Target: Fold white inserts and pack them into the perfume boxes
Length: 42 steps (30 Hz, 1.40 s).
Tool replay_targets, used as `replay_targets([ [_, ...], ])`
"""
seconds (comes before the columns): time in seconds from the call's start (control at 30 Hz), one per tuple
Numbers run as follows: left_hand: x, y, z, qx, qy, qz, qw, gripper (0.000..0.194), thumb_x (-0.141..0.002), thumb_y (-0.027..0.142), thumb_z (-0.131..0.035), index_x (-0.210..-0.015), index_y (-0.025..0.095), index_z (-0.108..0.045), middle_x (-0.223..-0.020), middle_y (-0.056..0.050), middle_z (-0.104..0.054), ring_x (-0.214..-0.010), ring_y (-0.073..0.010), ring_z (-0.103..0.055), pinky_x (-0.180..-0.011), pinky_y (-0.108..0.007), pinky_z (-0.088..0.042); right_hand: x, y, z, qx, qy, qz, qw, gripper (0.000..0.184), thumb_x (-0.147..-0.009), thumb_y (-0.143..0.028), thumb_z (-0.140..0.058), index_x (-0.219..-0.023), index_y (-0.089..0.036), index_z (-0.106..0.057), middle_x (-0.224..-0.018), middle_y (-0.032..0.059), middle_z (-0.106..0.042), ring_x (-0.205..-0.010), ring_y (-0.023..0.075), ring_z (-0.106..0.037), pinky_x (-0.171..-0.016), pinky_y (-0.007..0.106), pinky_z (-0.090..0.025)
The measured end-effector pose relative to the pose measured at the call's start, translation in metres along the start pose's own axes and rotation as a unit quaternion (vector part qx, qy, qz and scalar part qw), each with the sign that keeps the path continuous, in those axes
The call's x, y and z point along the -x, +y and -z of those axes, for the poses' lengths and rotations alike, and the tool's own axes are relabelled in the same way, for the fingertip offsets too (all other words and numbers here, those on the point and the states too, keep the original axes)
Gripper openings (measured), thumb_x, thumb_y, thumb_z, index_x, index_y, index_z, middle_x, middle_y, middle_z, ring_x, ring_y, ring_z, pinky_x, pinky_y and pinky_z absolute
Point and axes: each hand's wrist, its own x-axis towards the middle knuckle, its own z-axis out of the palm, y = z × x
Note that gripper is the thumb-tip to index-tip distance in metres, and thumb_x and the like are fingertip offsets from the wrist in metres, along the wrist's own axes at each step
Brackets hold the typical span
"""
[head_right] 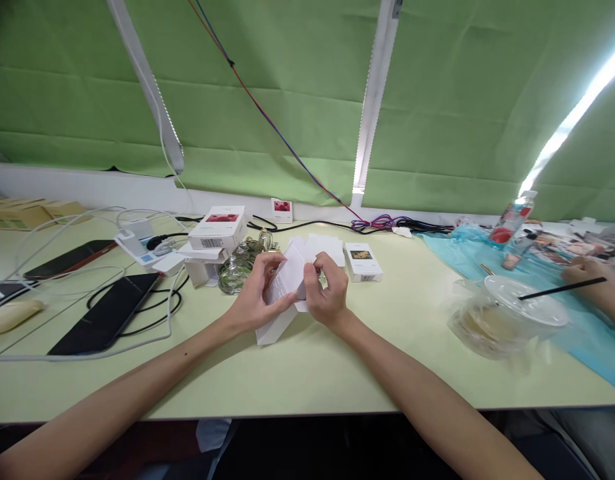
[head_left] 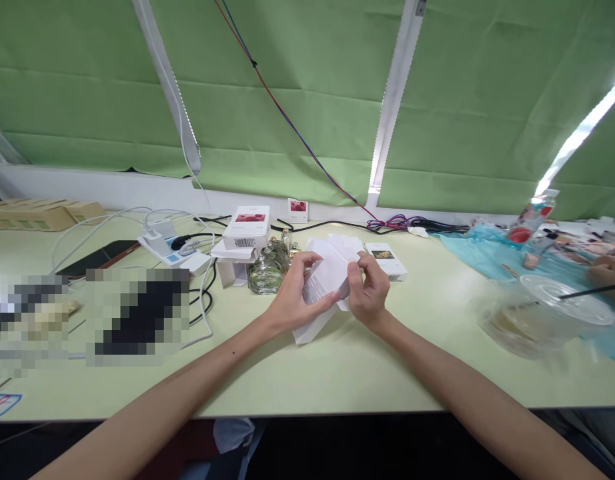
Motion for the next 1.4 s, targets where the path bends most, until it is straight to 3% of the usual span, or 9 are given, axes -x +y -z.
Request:
replay_targets([
  [0.97,0.0015,-0.0065,0.0,0.001,0.001,-0.007,1.0,0.061,-0.078,0.041,-0.073,-0.124,0.024,-0.037,-0.123,-0.011,-0.047,-0.109,-0.0253,-0.056,-0.097,-0.044,-0.048,-0.0017,0.0008,0.0008,-0.017,-0.019,0.049,0.998,0.029,-0.095,-0.011,-0.046,-0.072,-0.023,-0.033,-0.064,-0.0049,-0.028,-0.057,0.0106,-0.029,-0.052,0.027,-0.024],
  [1.4,0.0025,-0.0089,-0.0002,0.016,-0.002,0.005,1.0,0.063,-0.078,0.042,-0.074,-0.126,0.025,-0.036,-0.126,-0.011,-0.045,-0.112,-0.0266,-0.054,-0.097,-0.044,-0.047,-0.0041,0.0005,0.0027,0.031,-0.031,0.076,0.996,0.028,-0.096,-0.015,-0.044,-0.072,-0.024,-0.033,-0.063,-0.0045,-0.029,-0.055,0.0113,-0.03,-0.049,0.026,-0.026],
])
